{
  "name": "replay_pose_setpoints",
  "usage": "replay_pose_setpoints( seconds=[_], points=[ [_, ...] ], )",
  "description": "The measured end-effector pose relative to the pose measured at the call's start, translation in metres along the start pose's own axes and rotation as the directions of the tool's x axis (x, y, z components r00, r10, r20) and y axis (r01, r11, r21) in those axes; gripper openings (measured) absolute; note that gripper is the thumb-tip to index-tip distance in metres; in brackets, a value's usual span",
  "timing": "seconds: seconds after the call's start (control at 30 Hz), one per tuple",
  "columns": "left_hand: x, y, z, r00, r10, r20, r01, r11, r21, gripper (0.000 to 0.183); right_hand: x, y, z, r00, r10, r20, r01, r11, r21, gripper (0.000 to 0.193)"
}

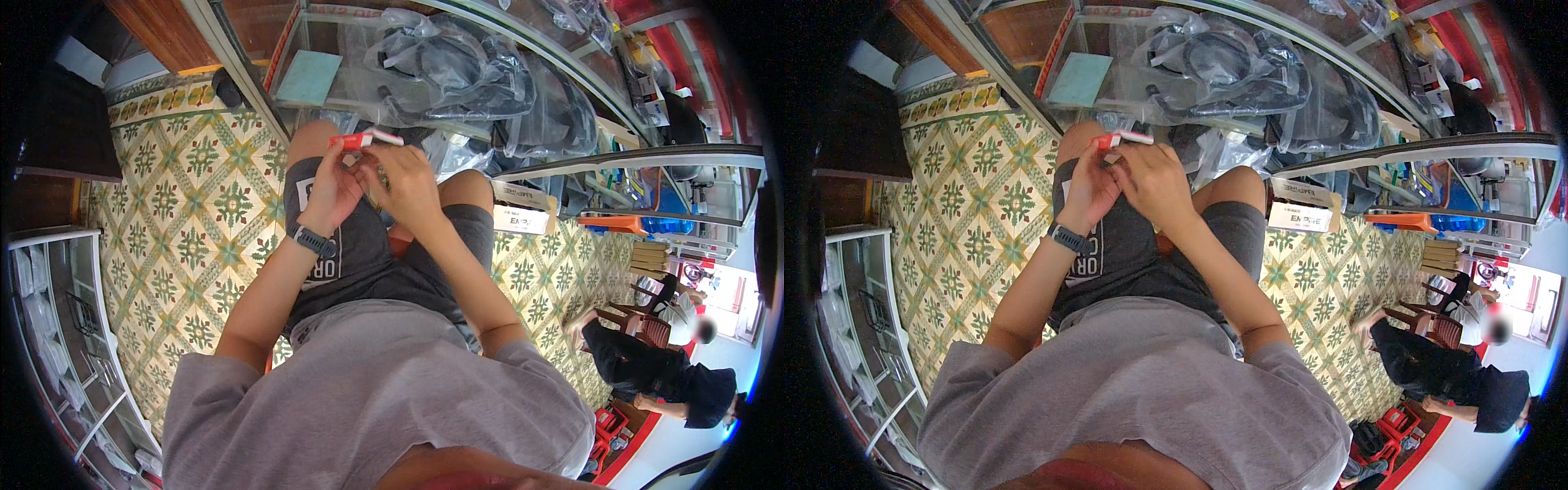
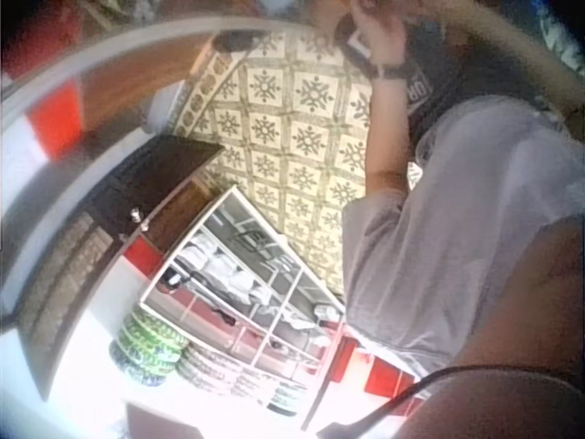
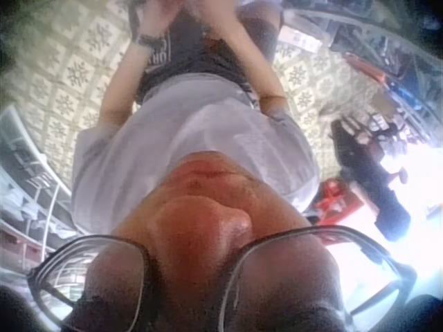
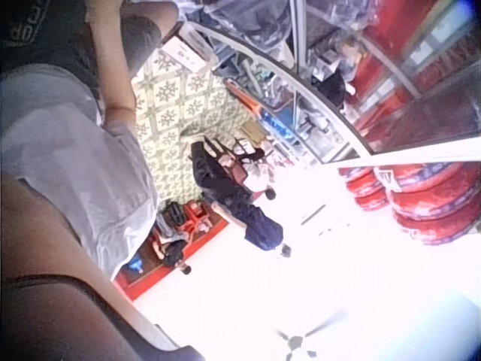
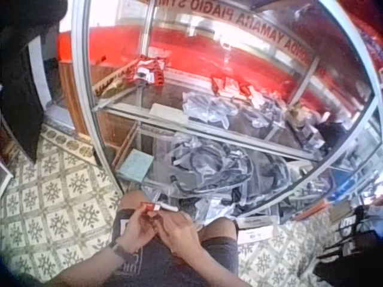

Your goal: The person sits in a chair and reaches into a glass display shelf to retrieve and reorganize several packaged motorcycle parts by hand. They hold a small red box while using their other hand to move various wrapped items and components around on the different levels of the shelf.

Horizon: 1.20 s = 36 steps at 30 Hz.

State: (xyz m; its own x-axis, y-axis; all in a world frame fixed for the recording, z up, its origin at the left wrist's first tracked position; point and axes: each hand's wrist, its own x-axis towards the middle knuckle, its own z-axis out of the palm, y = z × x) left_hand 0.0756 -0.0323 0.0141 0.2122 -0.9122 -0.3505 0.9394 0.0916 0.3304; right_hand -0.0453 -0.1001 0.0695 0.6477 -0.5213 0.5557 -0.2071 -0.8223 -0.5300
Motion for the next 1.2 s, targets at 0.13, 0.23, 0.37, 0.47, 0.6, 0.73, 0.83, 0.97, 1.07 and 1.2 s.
replay_pose_setpoints(
  seconds=[0.13,0.23,0.37,0.47,0.6,0.73,0.83,0.97,1.07,1.2],
  points=[
    [-0.001,0.0,-0.006,1.0,-0.03,-0.001,0.03,0.995,-0.091,0.036,-0.005,-0.005,0.0,0.998,-0.062,-0.022,0.059,0.989,-0.134,0.028],
    [-0.001,0.001,-0.002,0.997,-0.08,0.02,0.082,0.988,-0.133,0.033,-0.014,0.0,0.009,0.944,0.229,-0.238,-0.176,0.958,0.225,0.034],
    [-0.001,-0.001,-0.003,0.997,-0.054,0.053,0.058,0.994,-0.087,0.035,-0.019,0.005,0.016,0.898,0.413,-0.152,-0.291,0.817,0.498,0.04],
    [-0.003,-0.004,-0.005,0.999,-0.027,0.043,0.033,0.992,-0.125,0.038,-0.012,0.001,0.015,0.855,0.477,-0.203,-0.337,0.81,0.48,0.042],
    [-0.002,-0.003,-0.003,0.991,0.122,0.063,-0.119,0.992,-0.047,0.041,-0.009,0.001,0.025,0.792,0.575,-0.205,-0.409,0.75,0.52,0.045],
    [-0.004,-0.001,0.004,0.977,0.202,0.072,-0.204,0.979,0.021,0.041,-0.007,-0.003,0.024,0.768,0.622,-0.154,-0.408,0.66,0.631,0.046],
    [-0.002,0.0,-0.004,0.99,0.129,0.051,-0.123,0.987,-0.103,0.04,-0.009,-0.002,0.024,0.809,0.555,-0.196,-0.379,0.746,0.547,0.042],
    [-0.001,-0.001,-0.007,0.996,0.074,0.043,-0.067,0.987,-0.147,0.042,-0.007,0.003,0.021,0.863,0.448,-0.232,-0.33,0.849,0.413,0.03],
    [0.0,0.0,-0.005,0.999,0.012,0.037,-0.005,0.984,-0.181,0.045,-0.007,0.002,0.019,0.896,0.362,-0.256,-0.277,0.908,0.314,0.023],
    [-0.001,-0.001,-0.007,1.0,0.001,0.027,0.004,0.984,-0.177,0.047,-0.007,0.003,0.02,0.913,0.316,-0.259,-0.231,0.922,0.311,0.02]
  ],
)
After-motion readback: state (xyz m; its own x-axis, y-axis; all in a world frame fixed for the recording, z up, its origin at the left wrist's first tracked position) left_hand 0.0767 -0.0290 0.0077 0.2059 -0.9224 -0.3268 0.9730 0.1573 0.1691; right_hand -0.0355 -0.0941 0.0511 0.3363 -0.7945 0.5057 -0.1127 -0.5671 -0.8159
